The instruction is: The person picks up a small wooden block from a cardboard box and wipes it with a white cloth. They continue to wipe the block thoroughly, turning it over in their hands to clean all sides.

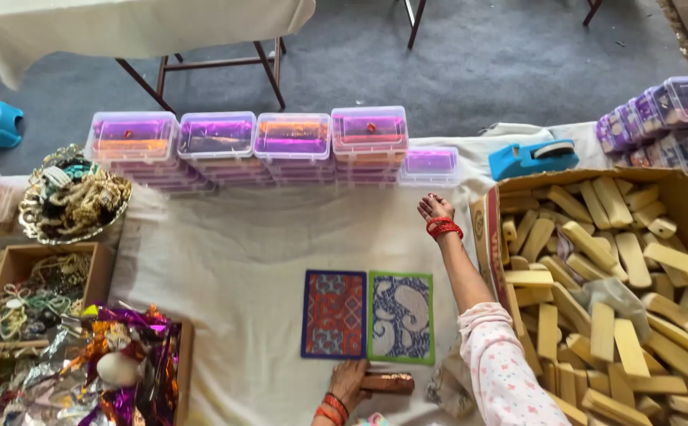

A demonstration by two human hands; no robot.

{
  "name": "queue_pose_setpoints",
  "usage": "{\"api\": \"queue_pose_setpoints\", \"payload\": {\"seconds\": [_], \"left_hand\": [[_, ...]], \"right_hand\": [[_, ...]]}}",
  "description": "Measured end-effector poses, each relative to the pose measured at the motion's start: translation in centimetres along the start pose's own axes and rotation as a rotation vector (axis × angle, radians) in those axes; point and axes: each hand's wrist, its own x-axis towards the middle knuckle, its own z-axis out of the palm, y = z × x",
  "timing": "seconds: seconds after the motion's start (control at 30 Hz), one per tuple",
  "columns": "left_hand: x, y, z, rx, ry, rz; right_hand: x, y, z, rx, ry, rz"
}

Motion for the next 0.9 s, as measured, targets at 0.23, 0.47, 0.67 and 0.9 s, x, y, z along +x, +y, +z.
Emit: {"api": "queue_pose_setpoints", "payload": {"seconds": [0.23,0.47,0.67,0.9], "left_hand": [[0.6,-1.8,1.8,-0.067,-0.058,0.038],[0.7,-1.1,1.1,-0.114,-0.14,-0.017],[-0.2,0.1,0.0,-0.018,-0.061,-0.003],[-1.3,1.7,-2.1,0.089,0.044,0.131]], "right_hand": [[2.3,0.6,6.1,-0.09,0.222,-0.026],[-3.5,-0.9,7.6,-1.087,0.402,-0.533],[-6.5,-1.8,6.7,-1.52,0.295,-0.835],[-13.4,-0.4,1.1,-1.559,0.236,-1.021]]}}
